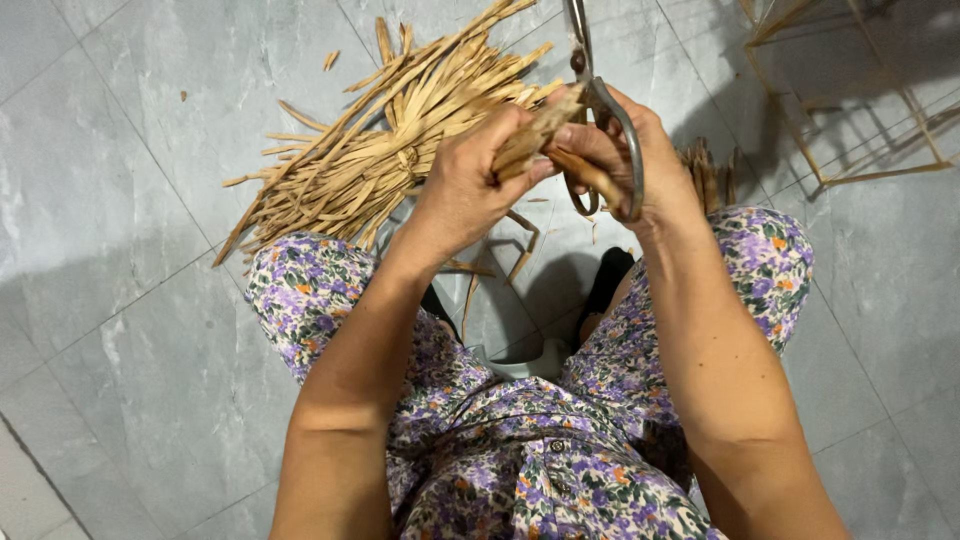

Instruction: The person sits on a tiled floor and uses shears to trim and split dried plant strips. They repeatedly pick up bundles, cut the ends, and separate the pieces, accumulating a pile of trimmed material on the floor.

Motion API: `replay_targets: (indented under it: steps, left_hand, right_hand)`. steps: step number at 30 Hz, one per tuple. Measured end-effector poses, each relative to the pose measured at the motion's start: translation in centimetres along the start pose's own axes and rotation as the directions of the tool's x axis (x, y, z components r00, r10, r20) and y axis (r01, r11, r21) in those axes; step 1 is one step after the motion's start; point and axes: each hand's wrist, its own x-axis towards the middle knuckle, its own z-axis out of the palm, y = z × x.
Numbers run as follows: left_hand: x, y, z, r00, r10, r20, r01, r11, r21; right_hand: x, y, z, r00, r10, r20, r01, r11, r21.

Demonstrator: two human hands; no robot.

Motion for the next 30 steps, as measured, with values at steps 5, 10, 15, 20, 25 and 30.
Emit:
replay_targets:
  steps: [5,10,15,20,25,30]
  left_hand:
    - [0.4,-1.2,0.2,0.986,-0.135,-0.103,0.058,0.839,-0.541]
    - [0.7,-2.0,0.4,0.929,-0.36,-0.084,0.208,0.699,-0.685]
    - [0.6,-2.2,0.2,0.906,-0.411,-0.098,0.199,0.62,-0.759]
    - [0.9,-2.3,0.5,0.894,-0.41,-0.183,0.117,0.607,-0.786]
    - [0.8,-2.2,0.7,0.886,-0.436,-0.156,0.132,0.563,-0.816]
    - [0.7,-1.8,0.8,0.891,-0.417,-0.18,0.116,0.592,-0.798]
  right_hand:
    - [0.7,-0.1,0.8,0.991,-0.129,-0.018,0.128,0.991,-0.043]
    - [0.2,0.3,1.3,0.942,-0.323,-0.094,0.297,0.931,-0.213]
    - [-1.1,1.4,2.1,0.897,-0.441,-0.029,0.389,0.818,-0.423]
    - [-1.6,2.2,3.0,0.887,-0.458,0.064,0.426,0.756,-0.497]
    - [-1.6,1.9,3.2,0.924,-0.383,-0.008,0.313,0.767,-0.56]
    - [-1.6,1.7,3.5,0.886,-0.463,0.037,0.387,0.69,-0.612]
